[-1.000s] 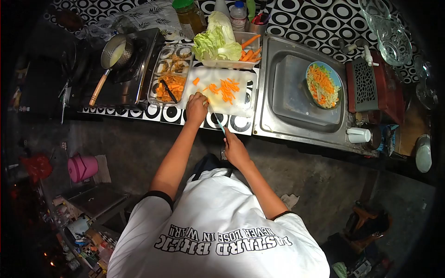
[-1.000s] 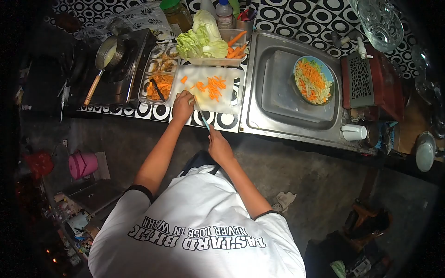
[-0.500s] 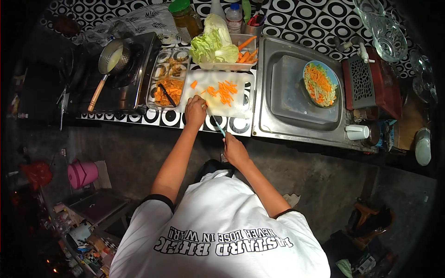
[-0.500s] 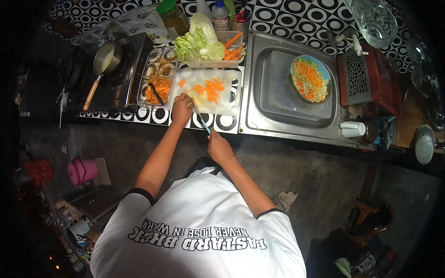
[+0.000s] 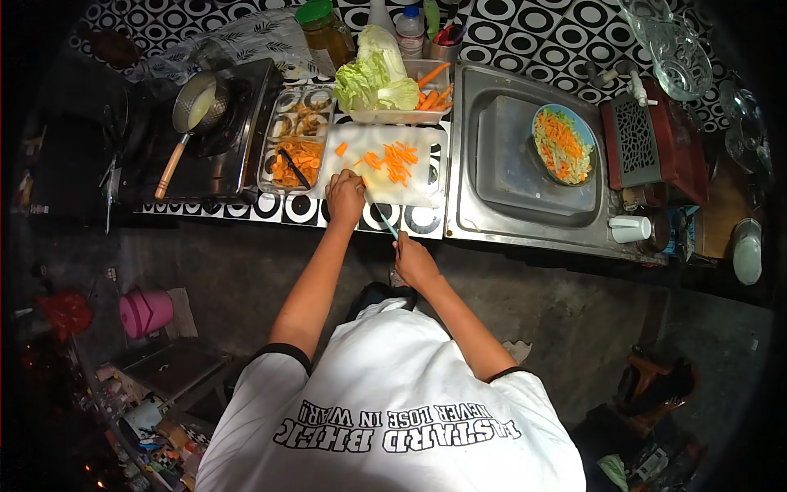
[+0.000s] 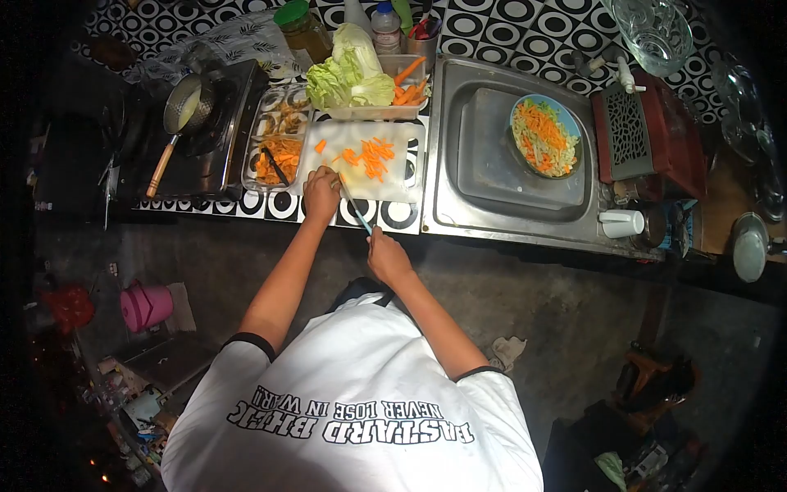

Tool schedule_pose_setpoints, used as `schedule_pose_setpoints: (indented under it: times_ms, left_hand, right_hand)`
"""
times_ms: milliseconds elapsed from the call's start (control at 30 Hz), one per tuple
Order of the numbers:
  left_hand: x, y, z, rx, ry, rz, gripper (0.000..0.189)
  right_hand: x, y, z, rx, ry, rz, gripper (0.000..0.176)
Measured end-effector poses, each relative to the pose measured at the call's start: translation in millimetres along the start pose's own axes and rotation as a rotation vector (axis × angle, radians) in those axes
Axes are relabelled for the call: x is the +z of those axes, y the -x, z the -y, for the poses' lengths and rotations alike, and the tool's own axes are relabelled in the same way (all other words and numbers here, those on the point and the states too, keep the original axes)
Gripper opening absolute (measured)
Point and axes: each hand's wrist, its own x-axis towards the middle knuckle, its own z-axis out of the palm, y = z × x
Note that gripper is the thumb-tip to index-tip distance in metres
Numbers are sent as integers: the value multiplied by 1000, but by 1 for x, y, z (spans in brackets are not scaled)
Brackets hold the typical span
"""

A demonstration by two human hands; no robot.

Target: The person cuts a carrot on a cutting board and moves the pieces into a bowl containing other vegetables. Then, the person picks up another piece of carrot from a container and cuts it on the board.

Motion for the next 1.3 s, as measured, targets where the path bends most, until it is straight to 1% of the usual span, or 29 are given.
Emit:
schedule_pose_setpoints:
  times_ms: [467,867,933,967,1033,1133,1200,1300]
  left_hand:
    - [6,2,0,20,-25,-83,13]
    - [5,2,-2,16,-21,-105,13]
    - [5,2,-1,13,-15,-109,13]
    - [5,2,0,16,-17,-118,13]
    - [6,1,-2,20,-23,-133,12]
    - [7,4,-2,15,-5,-134,11]
    - [8,2,-2,54,-52,-153,12]
    - [7,3,0,66,-25,-153,13]
  right_hand:
    - [0,-8,1,98,-25,59,25]
    - [3,-18,-5,85,-49,68,27]
    - [5,-22,-6,56,-73,56,27]
    - [5,-24,-6,60,-72,54,27]
    - [-2,-24,0,92,-55,120,28]
    - [-2,-23,-1,105,-78,112,28]
    - [-2,-23,-2,103,-89,100,28]
    - [-5,-24,-2,86,-122,115,28]
